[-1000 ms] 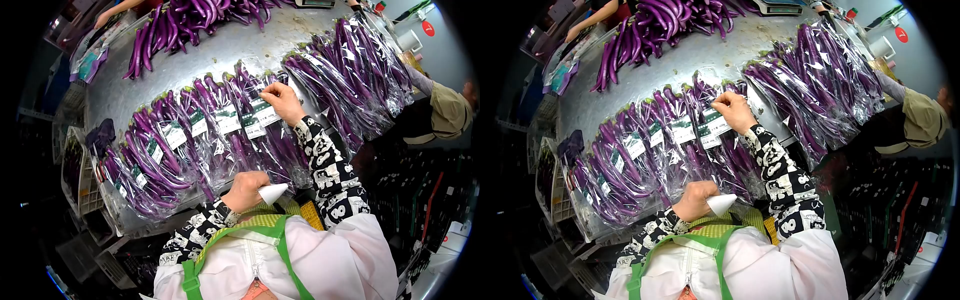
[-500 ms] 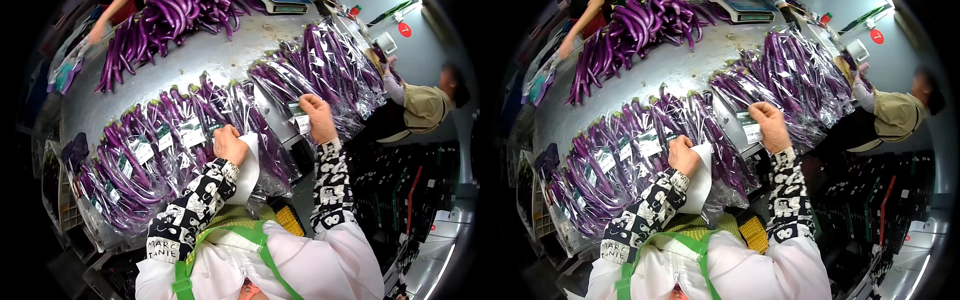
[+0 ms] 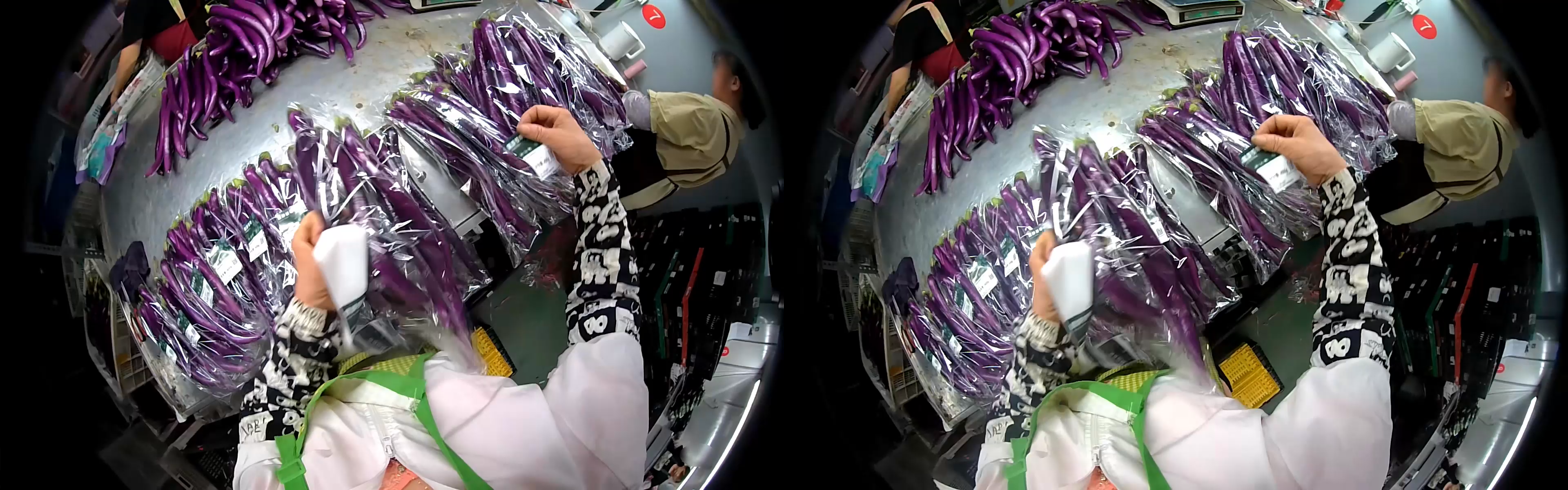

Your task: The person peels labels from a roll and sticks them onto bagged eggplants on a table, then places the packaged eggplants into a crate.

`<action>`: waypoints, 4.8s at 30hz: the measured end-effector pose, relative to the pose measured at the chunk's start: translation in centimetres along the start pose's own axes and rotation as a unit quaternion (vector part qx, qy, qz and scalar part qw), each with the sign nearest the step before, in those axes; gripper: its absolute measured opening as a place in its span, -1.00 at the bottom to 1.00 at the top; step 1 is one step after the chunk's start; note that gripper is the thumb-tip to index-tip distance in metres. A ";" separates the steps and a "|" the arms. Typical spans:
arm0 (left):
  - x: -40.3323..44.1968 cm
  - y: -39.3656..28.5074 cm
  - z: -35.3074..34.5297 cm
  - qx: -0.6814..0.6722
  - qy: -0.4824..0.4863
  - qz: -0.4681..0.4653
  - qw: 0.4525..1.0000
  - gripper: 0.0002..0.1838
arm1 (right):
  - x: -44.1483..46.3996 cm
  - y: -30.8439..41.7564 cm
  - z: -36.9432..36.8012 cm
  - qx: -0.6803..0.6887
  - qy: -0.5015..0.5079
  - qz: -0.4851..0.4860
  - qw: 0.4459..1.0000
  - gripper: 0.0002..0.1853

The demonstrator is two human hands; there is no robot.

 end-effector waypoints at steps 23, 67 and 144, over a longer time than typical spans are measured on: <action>-5.4 -2.4 5.6 -0.019 -0.119 -0.014 0.993 -0.71 | 2.3 3.1 -0.1 -0.047 -0.048 0.018 0.998 -0.80; -2.7 0.0 -4.4 0.053 0.080 -0.065 0.993 -0.70 | -10.8 12.7 -16.7 -0.303 -0.126 0.287 0.900 -0.62; -12.9 -9.5 -7.3 0.353 0.345 -0.289 0.821 -0.79 | -6.6 -11.9 -11.7 -0.528 -0.139 -0.181 0.818 -0.06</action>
Point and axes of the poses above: each hand's wrist, its own x-axis towards the middle knuckle, its own z-axis out of the back of the hand, y = z × x, the point moved 10 cm from there along x, towards the middle knuckle, and after that the axes turned 1 degree about y, right-handed, at the moved point
